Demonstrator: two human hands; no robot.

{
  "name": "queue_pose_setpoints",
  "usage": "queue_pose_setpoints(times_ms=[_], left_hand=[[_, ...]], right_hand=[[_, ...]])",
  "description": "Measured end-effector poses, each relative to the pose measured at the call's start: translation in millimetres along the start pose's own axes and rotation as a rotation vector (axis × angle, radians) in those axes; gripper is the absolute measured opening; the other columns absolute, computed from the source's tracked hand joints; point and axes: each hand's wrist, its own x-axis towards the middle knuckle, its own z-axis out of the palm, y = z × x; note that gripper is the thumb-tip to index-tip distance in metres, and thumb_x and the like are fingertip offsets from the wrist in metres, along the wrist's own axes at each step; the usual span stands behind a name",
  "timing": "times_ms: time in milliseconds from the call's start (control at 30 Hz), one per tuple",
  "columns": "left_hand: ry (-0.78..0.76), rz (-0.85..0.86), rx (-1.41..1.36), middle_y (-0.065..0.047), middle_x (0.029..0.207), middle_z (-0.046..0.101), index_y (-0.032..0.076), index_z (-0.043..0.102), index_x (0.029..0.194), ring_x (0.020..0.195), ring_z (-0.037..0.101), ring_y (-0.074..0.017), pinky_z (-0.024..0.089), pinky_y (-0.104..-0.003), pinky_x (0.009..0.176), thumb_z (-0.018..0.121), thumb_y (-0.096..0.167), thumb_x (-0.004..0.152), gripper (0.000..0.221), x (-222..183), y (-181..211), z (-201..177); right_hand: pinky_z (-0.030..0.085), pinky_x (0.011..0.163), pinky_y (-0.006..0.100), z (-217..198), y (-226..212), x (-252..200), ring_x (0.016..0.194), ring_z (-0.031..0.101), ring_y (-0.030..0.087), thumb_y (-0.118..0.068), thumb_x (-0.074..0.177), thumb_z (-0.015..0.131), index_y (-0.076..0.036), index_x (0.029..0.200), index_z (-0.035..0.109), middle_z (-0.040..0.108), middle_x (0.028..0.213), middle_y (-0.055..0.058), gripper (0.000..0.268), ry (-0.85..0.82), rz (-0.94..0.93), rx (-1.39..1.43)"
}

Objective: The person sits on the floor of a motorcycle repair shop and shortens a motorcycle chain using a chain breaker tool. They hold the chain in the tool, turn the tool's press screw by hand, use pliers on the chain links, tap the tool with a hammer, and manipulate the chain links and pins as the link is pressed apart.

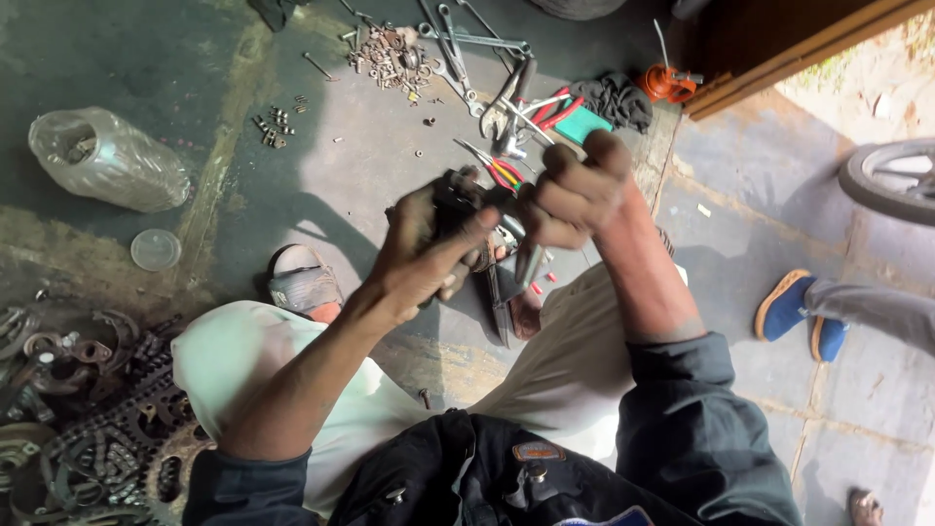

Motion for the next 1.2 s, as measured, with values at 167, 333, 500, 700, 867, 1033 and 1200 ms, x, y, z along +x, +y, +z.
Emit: queue_pose_setpoints(times_ms=[167,333,500,700,867,1033,1200], left_hand=[[0.092,0.081,-0.007,-0.003,0.066,0.059,0.004,0.056,0.100,0.041,0.049,-0.0063,0.040,-0.022,0.034,0.074,0.042,0.095,0.042,8.7,6.1,-8.8],[0.285,0.197,0.151,-0.004,0.068,0.059,0.005,0.055,0.105,0.043,0.050,-0.0077,0.042,-0.024,0.035,0.076,0.038,0.093,0.040,24.6,2.6,-12.0],[0.487,0.667,0.479,-0.011,0.090,0.074,-0.002,0.052,0.120,0.067,0.074,-0.0177,0.063,-0.028,0.060,0.078,0.035,0.099,0.050,58.9,-35.1,-23.4],[0.383,0.795,0.810,-0.020,0.100,0.076,-0.007,0.044,0.138,0.092,0.081,-0.0280,0.066,-0.035,0.076,0.079,0.041,0.100,0.070,103.6,-73.7,-63.2],[0.412,0.657,0.767,-0.020,0.103,0.077,-0.003,0.045,0.139,0.092,0.079,-0.0297,0.063,-0.038,0.079,0.078,0.044,0.095,0.073,92.7,-57.6,-33.4],[0.501,0.549,0.617,-0.019,0.109,0.074,-0.003,0.038,0.144,0.098,0.076,-0.0271,0.060,-0.040,0.092,0.076,0.047,0.094,0.081,87.4,-64.1,-35.5],[0.475,0.249,0.578,-0.017,0.113,0.069,0.004,0.050,0.138,0.103,0.070,-0.0267,0.058,-0.040,0.088,0.080,0.043,0.088,0.071,86.9,-51.9,-39.7]], right_hand=[[0.041,0.071,0.041,32.0,-4.0,13.7,0.066,0.051,0.018,-0.019,0.087,0.066,-0.013,0.082,0.057,0.045,0.071,-0.001,0.012,0.015,0.173,0.069],[0.037,0.066,0.042,57.7,-24.9,14.5,0.065,0.051,0.025,-0.028,0.084,0.070,-0.008,0.080,0.056,0.046,0.072,0.005,0.025,0.081,0.397,0.140],[0.040,0.064,0.039,96.8,-63.7,0.9,0.072,0.054,0.025,-0.040,0.113,0.043,-0.001,0.091,0.054,0.054,0.081,0.015,0.047,0.305,1.012,0.501],[0.019,0.037,0.027,94.1,-51.8,-17.5,0.044,0.029,0.009,-0.081,0.100,0.019,-0.015,0.074,0.044,0.040,0.062,-0.003,0.074,0.286,2.199,1.414],[0.023,0.038,0.025,54.4,-34.8,-3.3,0.047,0.039,0.010,-0.076,0.099,0.023,-0.013,0.111,0.052,0.048,0.066,0.000,0.070,0.013,2.265,1.496],[0.046,0.046,0.029,25.1,-46.0,4.3,0.061,0.061,0.017,-0.037,0.093,0.063,-0.022,0.158,0.010,0.061,0.080,0.007,0.085,-0.088,1.851,1.393],[0.050,0.105,0.046,11.8,-49.6,-2.4,0.131,0.057,0.039,-0.011,0.090,0.080,-0.004,0.162,0.019,0.045,0.152,0.027,0.095,-0.147,1.109,1.272]])
